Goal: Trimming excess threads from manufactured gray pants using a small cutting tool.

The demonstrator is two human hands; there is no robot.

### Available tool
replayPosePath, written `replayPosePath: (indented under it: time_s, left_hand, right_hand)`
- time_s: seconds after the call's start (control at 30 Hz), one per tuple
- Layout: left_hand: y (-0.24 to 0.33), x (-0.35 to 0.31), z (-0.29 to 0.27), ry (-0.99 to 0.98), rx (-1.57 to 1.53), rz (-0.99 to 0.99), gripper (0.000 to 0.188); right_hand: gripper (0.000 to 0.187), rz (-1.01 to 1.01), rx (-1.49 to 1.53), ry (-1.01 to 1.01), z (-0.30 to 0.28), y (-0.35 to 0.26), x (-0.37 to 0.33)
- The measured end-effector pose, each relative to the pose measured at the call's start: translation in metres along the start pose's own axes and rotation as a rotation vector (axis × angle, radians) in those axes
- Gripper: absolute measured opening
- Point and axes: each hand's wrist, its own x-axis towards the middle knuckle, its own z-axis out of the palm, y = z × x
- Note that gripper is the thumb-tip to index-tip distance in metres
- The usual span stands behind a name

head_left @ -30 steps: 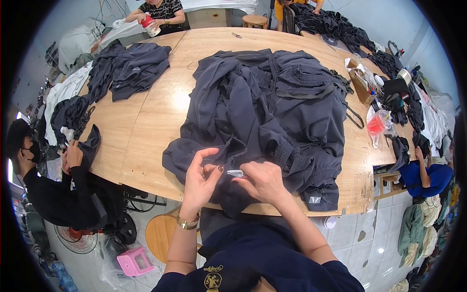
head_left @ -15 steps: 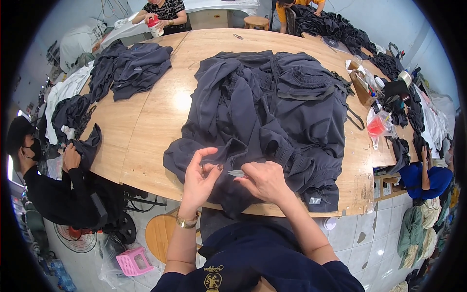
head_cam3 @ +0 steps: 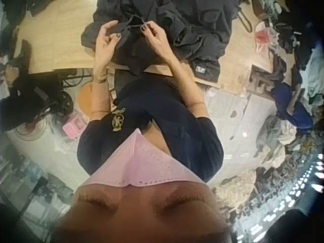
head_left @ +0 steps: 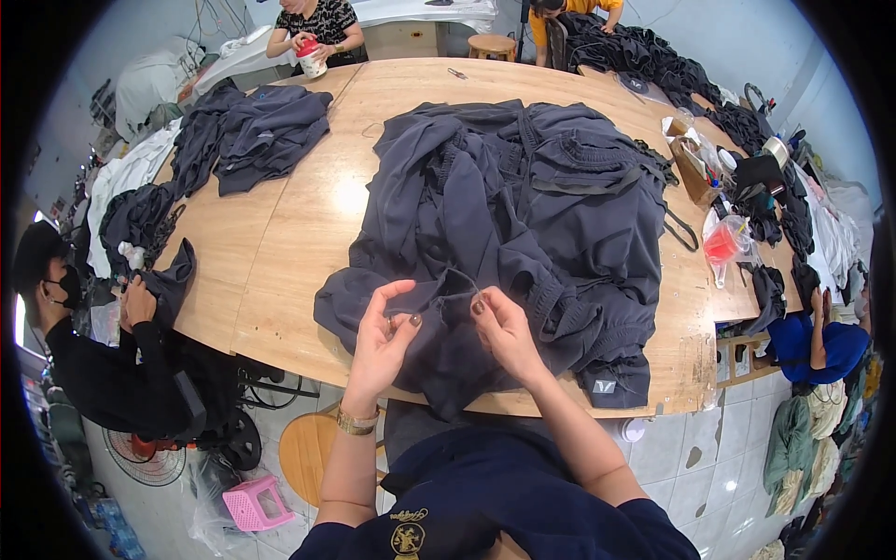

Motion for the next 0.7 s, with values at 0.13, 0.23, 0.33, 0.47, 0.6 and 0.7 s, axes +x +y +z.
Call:
replayPosePath:
  time_s: [0.13,0.23,0.33,0.47,0.6,0.7]
  left_hand:
    - [0.000,0.000,0.005,-0.016,-0.039,-0.021,0.040]
    - [0.003,-0.002,0.005,-0.012,-0.037,-0.034,0.041]
    - [0.005,-0.002,0.001,-0.022,-0.068,-0.054,0.042]
    - [0.002,-0.002,-0.003,-0.048,-0.108,-0.065,0.042]
    - [-0.003,0.001,-0.006,-0.059,-0.158,-0.079,0.043]
    - [-0.001,0.002,-0.007,-0.060,-0.195,-0.088,0.043]
  right_hand:
    - [0.017,-0.022,-0.112,-0.050,0.017,0.010,0.003]
    - [0.008,-0.049,-0.115,-0.088,0.021,0.008,0.005]
    - [0.006,-0.118,-0.124,0.098,0.006,0.024,0.016]
    - [0.013,-0.096,-0.146,0.270,-0.013,0.027,0.023]
    - [0.020,-0.149,-0.087,0.008,-0.008,0.014,0.011]
    - [0.026,-0.192,-0.425,-0.127,-0.011,0.004,0.001]
